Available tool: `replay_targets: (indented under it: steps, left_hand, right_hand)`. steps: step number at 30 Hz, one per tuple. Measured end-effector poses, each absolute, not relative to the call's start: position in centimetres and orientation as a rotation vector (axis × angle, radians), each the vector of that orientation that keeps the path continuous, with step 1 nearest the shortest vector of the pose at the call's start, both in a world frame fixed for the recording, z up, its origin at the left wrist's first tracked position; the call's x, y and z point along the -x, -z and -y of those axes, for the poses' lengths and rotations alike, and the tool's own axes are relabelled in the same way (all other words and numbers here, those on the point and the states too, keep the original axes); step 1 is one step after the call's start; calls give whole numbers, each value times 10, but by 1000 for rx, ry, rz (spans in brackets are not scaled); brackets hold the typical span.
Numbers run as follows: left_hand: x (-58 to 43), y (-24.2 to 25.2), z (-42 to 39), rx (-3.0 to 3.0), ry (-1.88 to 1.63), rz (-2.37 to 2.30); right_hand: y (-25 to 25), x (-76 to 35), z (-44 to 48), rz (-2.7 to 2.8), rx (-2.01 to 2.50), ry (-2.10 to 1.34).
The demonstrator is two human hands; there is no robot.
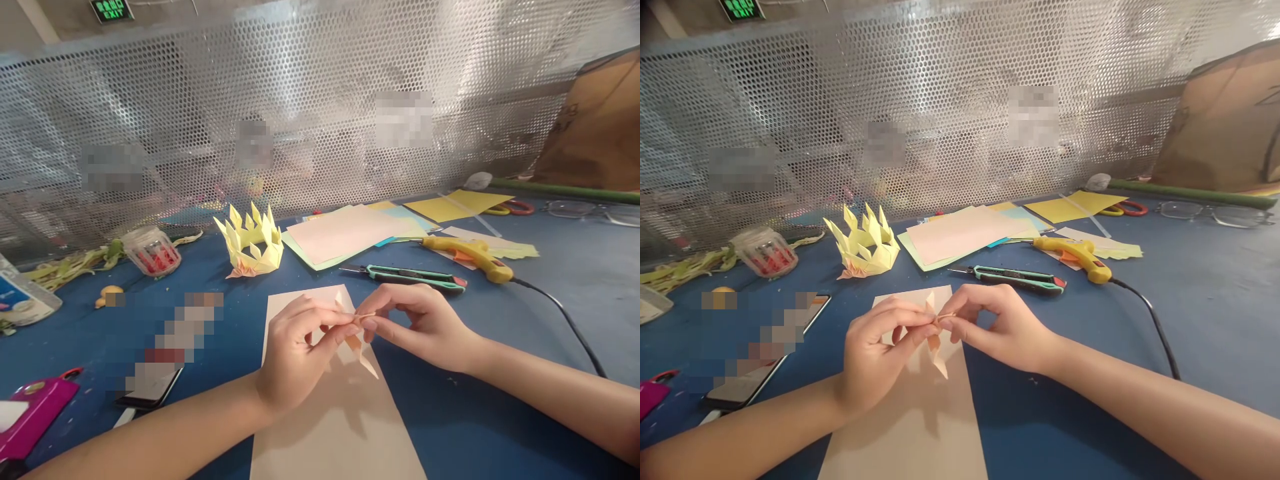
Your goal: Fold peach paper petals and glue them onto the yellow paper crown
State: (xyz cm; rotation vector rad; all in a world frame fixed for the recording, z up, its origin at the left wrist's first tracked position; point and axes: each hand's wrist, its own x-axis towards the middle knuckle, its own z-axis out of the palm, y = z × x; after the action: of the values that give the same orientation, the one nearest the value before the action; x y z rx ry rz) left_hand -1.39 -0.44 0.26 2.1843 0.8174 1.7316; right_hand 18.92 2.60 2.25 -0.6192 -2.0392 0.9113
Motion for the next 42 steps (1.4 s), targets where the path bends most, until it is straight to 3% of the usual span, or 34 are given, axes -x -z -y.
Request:
replay_targets:
  steps: [13,32,37,42]
  left_hand:
    - [12,-6,3,-1846,-1375,-1055]
    - [12,-5,-2,-1636,-1104,-958]
    - [15,-3,-12,-1382,-1101,-803]
    - [16,-5,-14,-1347,-1132,-734]
  right_hand:
    - [-18,-187,-27,2101,670,-866]
    - [-19,-188,-26,2034,707,-935]
    - [-19,-188,-29,1899,835,-778]
    - [-18,-187,-37,1766,875,-1205]
